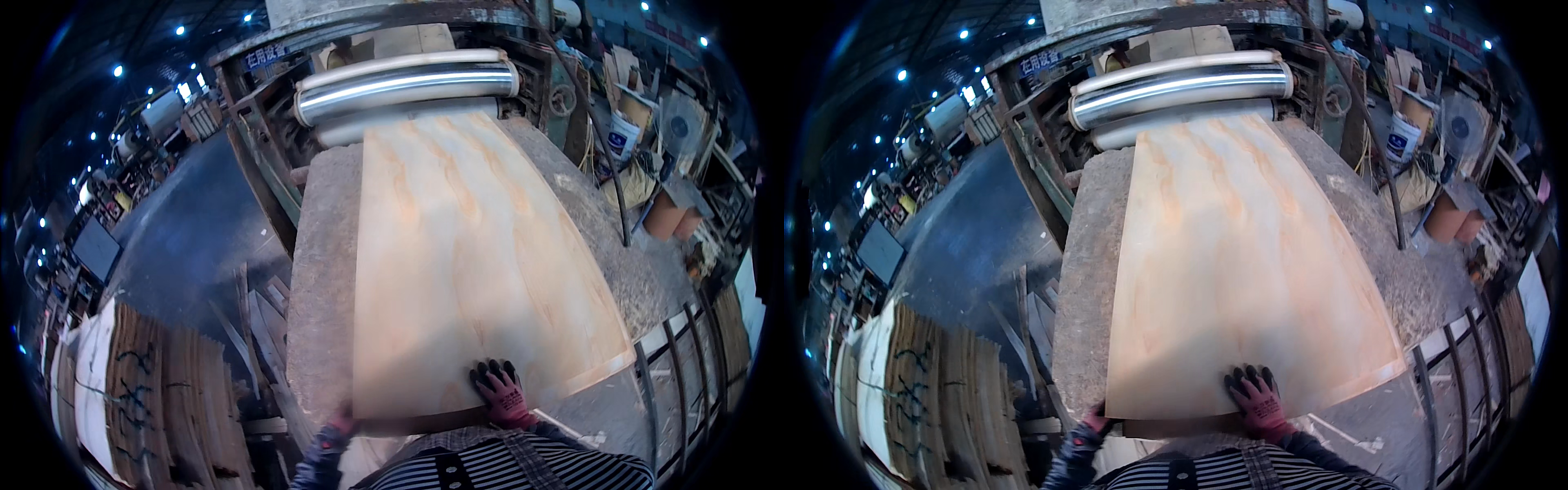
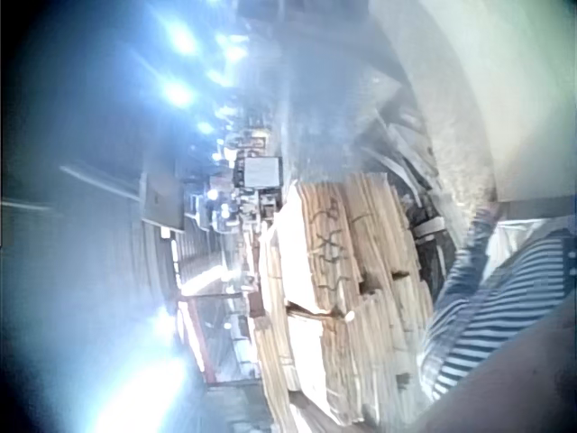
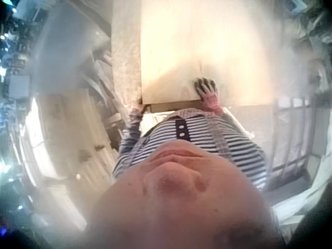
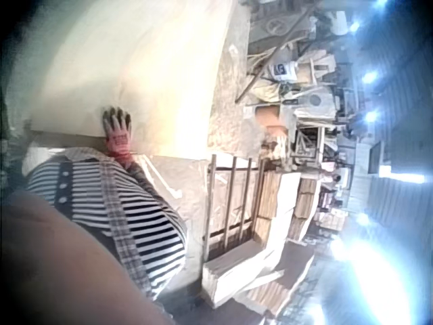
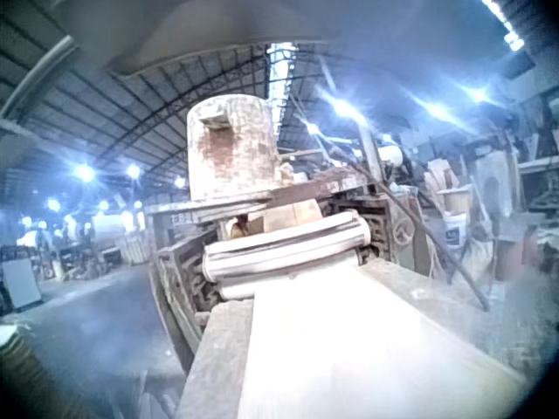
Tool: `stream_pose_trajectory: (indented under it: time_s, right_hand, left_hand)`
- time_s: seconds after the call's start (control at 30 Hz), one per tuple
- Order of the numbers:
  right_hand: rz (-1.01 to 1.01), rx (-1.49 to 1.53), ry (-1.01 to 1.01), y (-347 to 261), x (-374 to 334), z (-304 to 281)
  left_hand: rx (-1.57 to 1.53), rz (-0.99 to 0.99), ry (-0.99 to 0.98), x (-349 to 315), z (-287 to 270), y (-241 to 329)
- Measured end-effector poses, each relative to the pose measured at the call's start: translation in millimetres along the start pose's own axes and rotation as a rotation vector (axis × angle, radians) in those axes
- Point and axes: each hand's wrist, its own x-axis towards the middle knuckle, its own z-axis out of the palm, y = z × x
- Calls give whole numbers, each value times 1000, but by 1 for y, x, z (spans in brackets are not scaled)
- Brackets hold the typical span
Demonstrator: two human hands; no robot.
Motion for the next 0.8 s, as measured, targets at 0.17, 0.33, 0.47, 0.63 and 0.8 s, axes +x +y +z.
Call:
stream_pose_trajectory:
  time_s: [0.17,0.33,0.47,0.63,0.8]
  right_hand:
    - [32,-15,-49,-2,-1,-4]
    - [51,-89,-95,-14,-1,-15]
    - [55,38,-177,-38,11,-55]
    - [-21,171,-21,-82,84,-71]
    - [-68,97,90,-123,167,-6]
  left_hand:
    - [-525,-82,4,-29,-59,50]
    - [-542,-49,117,-26,-126,38]
    - [254,96,274,-20,-205,51]
    - [-244,186,223,-12,-267,111]
    - [-287,104,228,46,-306,136]
